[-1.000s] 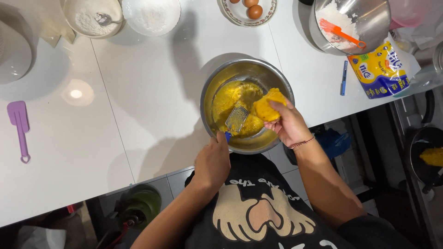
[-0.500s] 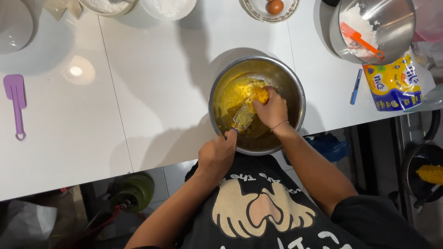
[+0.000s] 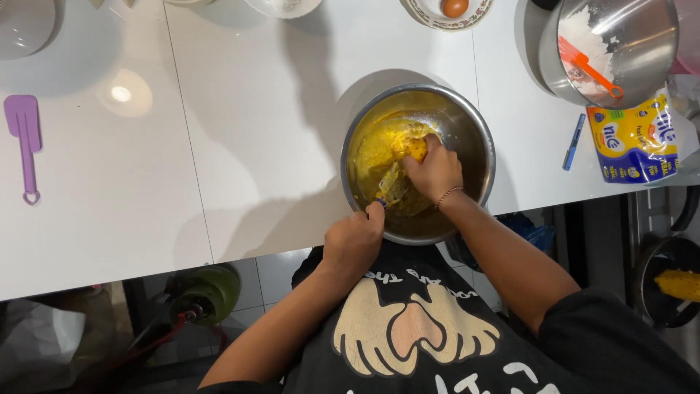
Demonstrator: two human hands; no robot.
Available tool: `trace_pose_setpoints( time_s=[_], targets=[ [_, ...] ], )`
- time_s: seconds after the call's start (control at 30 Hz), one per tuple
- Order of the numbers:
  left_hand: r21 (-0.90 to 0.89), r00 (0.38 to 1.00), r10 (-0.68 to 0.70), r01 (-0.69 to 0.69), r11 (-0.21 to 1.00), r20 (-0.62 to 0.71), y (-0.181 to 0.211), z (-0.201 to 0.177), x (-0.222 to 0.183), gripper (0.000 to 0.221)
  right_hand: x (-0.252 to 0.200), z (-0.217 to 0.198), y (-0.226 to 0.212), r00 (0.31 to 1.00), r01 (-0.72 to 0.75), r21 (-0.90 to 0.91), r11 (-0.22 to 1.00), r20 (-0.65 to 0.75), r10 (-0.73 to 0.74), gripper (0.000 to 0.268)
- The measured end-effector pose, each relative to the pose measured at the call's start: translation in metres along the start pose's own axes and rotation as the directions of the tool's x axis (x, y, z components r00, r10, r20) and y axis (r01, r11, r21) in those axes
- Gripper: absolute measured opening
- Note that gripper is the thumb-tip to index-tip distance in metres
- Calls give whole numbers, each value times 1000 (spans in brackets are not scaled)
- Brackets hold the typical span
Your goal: Grating a fresh pineapple into a metal bowl using a hand-held grater on a kitchen counter.
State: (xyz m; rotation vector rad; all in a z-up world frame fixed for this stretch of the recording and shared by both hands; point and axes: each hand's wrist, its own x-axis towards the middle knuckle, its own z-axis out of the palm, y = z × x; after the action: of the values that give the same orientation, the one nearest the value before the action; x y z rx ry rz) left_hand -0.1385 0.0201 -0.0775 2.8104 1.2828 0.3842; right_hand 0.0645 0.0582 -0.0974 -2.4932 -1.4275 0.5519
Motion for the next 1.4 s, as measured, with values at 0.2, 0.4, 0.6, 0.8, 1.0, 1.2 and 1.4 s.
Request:
trace_pose_setpoints(
  time_s=[0.2, 0.4, 0.6, 0.8, 1.0, 1.2, 1.4],
  targets=[
    [-90, 1000, -2, 2, 996, -7, -3, -2, 6, 9, 13, 6, 5, 986, -78, -28, 997, 146, 81, 54],
    [-82, 992, -2, -9, 997, -128, -7, -13, 15, 9, -1, 10, 3, 937, 254, -254, 933, -176, -303, 45],
    [-70, 986, 12, -24, 997, -165, -7, -22, 19, 12, -23, -18, -29, 981, -122, -52, 991, 148, 128, 56],
    [-148, 993, -16, -2, 989, -120, -2, -25, 14, 8, -32, -23, -33, 976, -157, -65, 986, 145, 165, 53],
    [-139, 996, -13, 0, 990, -88, -1, -19, 9, 6, 8, -26, 24, 978, -126, 180, 976, 188, 91, 56],
    [-135, 999, -13, 7, 991, -42, -1, -9, 9, 6, -6, -35, 66, 916, -330, 816, 474, 399, -49, 51],
    [-219, 999, -28, 33, 975, 27, 0, -2, 6, 6, -27, -55, 20, 851, -526, 847, -78, 524, -41, 45]
  ],
)
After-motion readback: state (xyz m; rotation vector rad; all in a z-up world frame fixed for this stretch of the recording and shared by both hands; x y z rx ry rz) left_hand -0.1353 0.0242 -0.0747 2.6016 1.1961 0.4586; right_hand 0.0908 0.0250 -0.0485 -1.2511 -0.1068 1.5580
